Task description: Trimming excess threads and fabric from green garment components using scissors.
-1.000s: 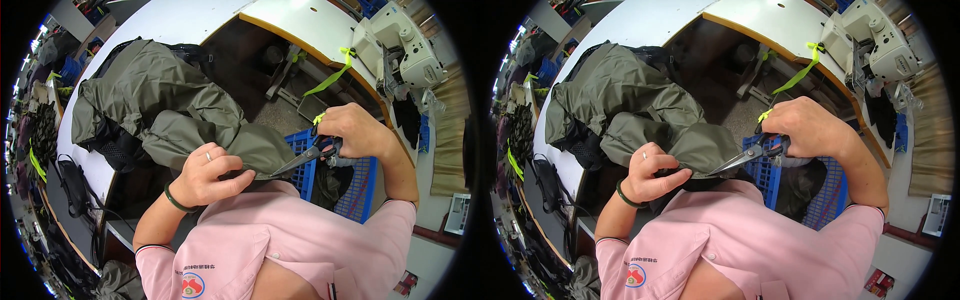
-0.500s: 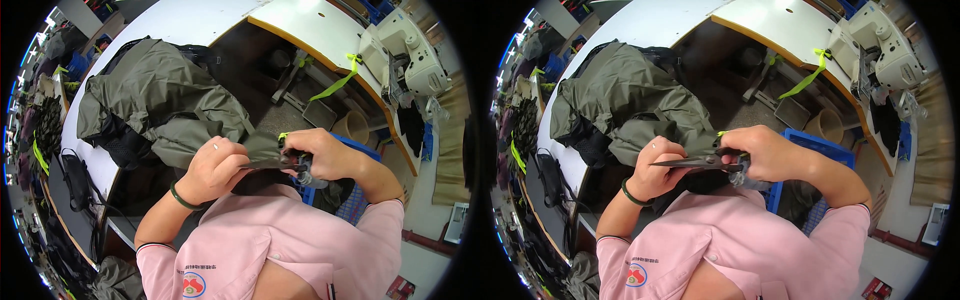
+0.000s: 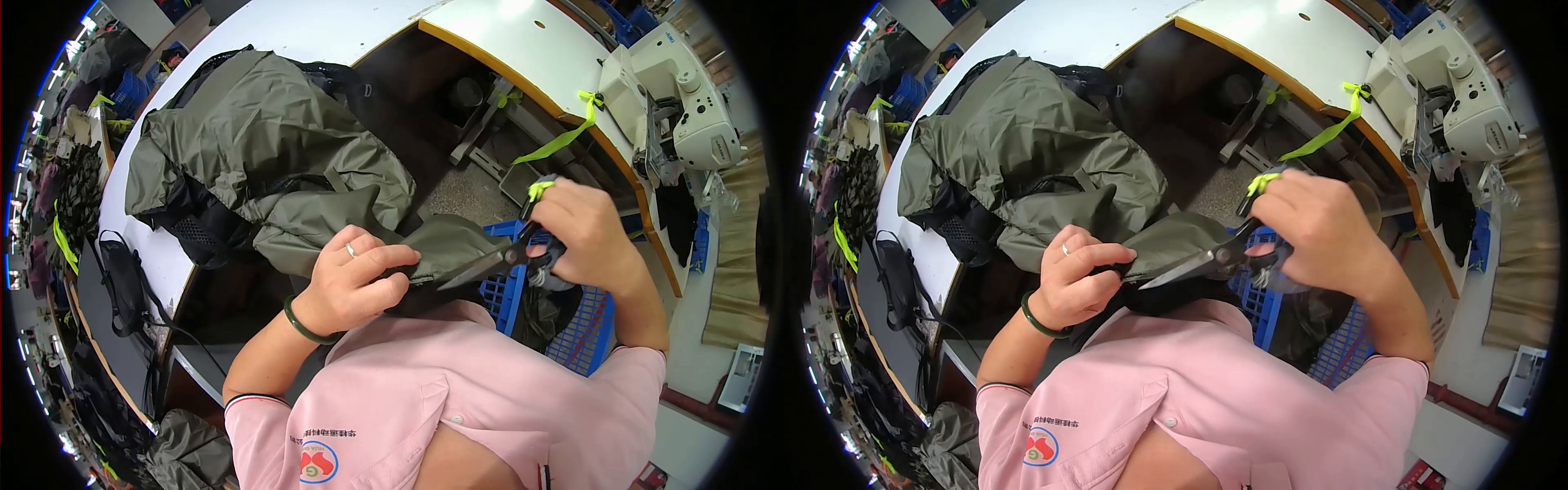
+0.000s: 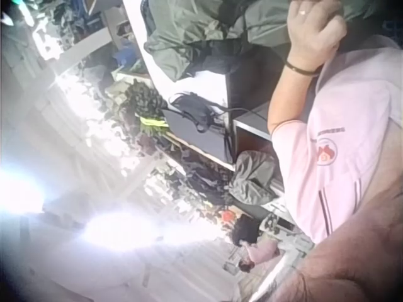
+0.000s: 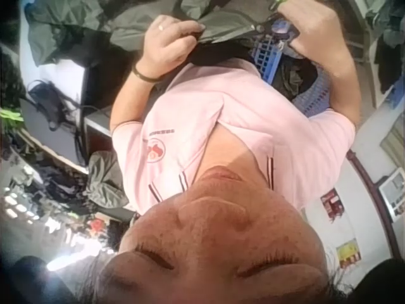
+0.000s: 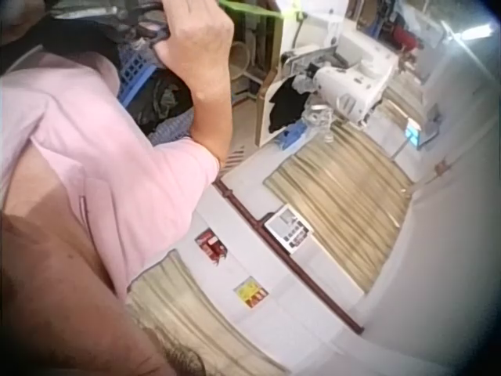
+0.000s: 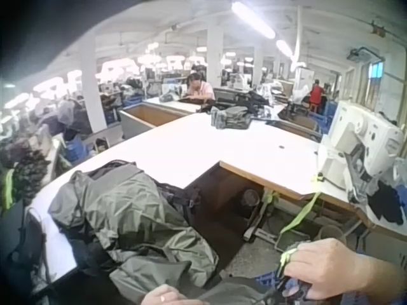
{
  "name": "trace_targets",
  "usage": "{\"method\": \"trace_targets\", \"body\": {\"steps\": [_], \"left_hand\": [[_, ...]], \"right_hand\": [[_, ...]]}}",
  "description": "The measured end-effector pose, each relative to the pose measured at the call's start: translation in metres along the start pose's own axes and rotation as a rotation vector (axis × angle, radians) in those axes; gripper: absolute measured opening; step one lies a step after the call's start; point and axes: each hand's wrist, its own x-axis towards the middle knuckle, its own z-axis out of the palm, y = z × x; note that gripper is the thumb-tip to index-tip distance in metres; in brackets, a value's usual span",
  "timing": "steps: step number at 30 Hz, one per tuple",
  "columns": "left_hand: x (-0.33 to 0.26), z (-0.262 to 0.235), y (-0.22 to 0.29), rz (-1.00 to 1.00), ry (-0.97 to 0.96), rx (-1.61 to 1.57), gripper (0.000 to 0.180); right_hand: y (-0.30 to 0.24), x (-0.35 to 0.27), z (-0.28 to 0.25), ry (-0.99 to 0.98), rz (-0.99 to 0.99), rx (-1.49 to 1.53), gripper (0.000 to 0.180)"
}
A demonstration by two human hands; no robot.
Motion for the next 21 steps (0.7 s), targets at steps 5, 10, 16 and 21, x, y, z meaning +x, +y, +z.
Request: {"method": "trace_targets", "body": {"steps": [5, 10, 16, 21], "left_hand": [[0.005, 0.003, 0.002, 0.029, 0.01, 0.011, 0.013], [0.007, 0.004, 0.003, 0.017, -0.004, 0.017, 0.014], [0.01, 0.005, 0.005, 0.021, -0.015, 0.017, 0.014], [0.008, 0.005, 0.005, 0.026, -0.009, 0.028, 0.014]], "right_hand": [[-0.002, -0.001, -0.015, -0.054, 0.033, -0.235, 0.029], [-0.002, 0.0, -0.015, -0.095, 0.022, -0.226, 0.031], [0.0, -0.001, -0.01, -0.064, 0.004, -0.128, 0.035], [-0.001, -0.002, -0.013, -0.19, 0.061, -0.114, 0.028]]}}
